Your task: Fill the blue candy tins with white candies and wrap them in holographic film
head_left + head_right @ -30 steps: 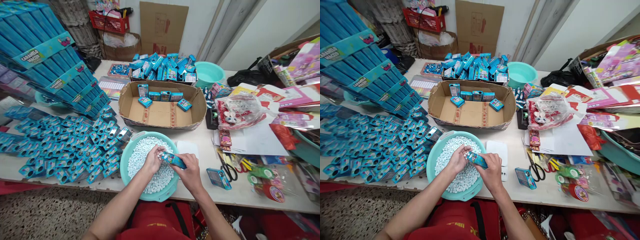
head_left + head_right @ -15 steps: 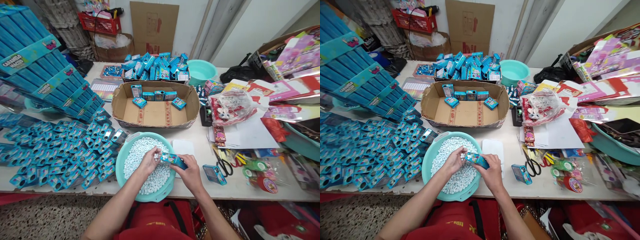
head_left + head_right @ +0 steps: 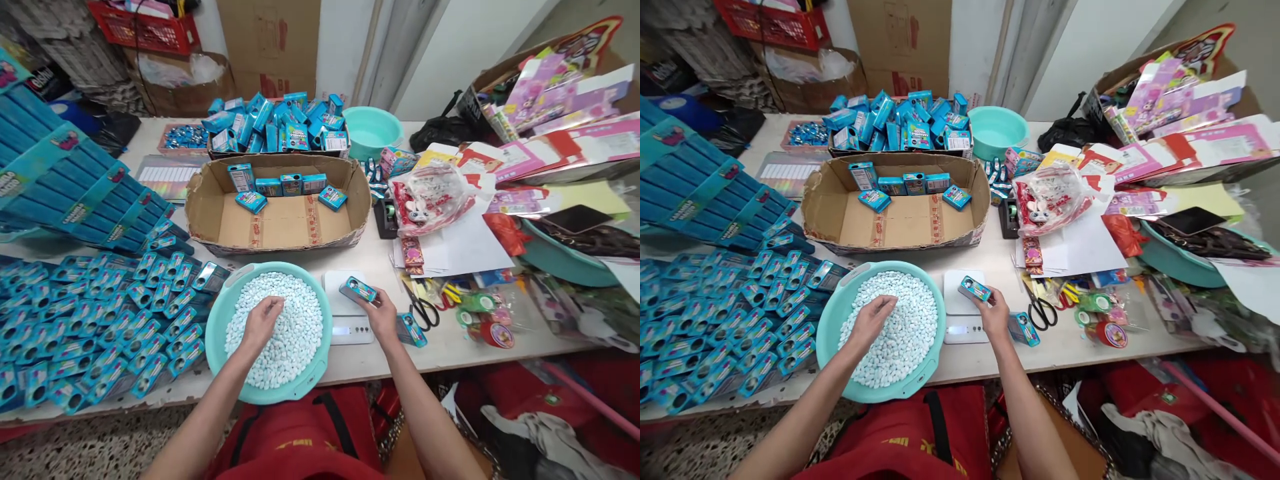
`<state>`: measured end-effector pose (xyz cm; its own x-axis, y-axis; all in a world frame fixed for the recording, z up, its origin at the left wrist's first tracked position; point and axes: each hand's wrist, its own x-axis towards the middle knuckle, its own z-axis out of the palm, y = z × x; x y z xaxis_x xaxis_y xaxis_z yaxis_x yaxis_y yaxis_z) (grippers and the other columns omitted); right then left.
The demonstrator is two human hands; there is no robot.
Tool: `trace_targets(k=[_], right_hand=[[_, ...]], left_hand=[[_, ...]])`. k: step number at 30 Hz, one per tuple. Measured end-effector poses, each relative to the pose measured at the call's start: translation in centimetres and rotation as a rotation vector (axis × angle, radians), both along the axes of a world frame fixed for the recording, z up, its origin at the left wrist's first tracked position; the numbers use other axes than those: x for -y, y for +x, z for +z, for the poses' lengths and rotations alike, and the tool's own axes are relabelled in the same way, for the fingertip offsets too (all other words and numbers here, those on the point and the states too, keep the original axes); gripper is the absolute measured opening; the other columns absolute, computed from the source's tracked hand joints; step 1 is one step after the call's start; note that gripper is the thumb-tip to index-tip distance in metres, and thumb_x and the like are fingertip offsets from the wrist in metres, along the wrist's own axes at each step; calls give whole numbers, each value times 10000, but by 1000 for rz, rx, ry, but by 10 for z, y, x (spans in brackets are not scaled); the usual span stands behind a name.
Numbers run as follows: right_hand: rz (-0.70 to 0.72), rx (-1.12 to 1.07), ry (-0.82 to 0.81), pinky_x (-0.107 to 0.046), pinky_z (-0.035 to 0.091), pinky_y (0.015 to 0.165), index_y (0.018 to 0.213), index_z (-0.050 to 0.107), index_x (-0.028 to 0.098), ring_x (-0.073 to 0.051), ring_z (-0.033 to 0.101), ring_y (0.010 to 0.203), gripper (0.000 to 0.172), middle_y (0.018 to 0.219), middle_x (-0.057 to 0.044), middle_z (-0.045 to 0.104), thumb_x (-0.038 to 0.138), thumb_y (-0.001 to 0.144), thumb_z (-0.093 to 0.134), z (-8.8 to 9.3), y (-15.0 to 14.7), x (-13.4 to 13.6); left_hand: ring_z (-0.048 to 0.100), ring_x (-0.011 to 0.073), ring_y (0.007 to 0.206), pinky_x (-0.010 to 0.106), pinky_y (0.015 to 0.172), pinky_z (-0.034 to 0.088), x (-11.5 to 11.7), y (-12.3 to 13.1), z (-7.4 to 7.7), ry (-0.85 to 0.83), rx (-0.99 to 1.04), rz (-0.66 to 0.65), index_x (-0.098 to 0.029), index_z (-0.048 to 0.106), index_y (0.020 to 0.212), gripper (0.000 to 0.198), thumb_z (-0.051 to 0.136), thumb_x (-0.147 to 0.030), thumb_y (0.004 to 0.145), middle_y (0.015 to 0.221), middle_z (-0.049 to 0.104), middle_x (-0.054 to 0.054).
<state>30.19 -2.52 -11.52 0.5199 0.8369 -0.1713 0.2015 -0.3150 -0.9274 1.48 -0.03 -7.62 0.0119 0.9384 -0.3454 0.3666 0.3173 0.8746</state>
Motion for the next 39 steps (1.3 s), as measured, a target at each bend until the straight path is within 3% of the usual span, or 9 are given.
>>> trace_targets(k=[5,10,18,23,29,39], right_hand=[[-40,22,-15,-432,466,871,1196,498,178,-269,554,1063,713,1303,-159,498,478,588,717,14,3,16],[-126,57,-1,-414,471,858,1212,487,169,-238,574,1020,584,1295,-167,497,495,736,578,26,5,40],[-135,64,-47,-424,466,876,1151,538,151,-228,589,955,486,1215,-162,534,442,761,535,5,2,63],[-125,67,-32,-436,466,885,1136,540,163,-223,608,928,444,1146,-140,563,404,765,510,-4,3,64],[-117,69,-29,-418,486,863,1141,534,158,-222,612,942,473,1206,-160,534,411,742,531,-5,4,59],[-70,30,-27,-416,496,841,1205,485,171,-253,559,1039,672,1287,-160,477,432,622,696,3,-3,28]], left_hand=[[614,230,880,333,833,444,-3,-8,0,-23,-44,44,-186,662,853,364,554,-510,726,903,692,39],[614,234,888,339,853,430,-7,-11,-1,-14,-36,53,-182,656,847,374,552,-519,723,925,681,49],[611,251,906,356,844,444,-7,-9,2,-59,-3,28,-174,656,864,392,571,-525,713,979,676,75],[609,245,903,352,842,456,-8,-8,0,-50,20,13,-168,655,851,370,573,-505,722,961,677,77],[613,242,886,352,826,467,-7,-14,-5,-44,61,22,-169,654,845,373,578,-511,715,926,680,71],[613,235,873,337,796,480,5,-25,-8,-82,40,63,-163,658,875,430,574,-549,704,936,681,74]])
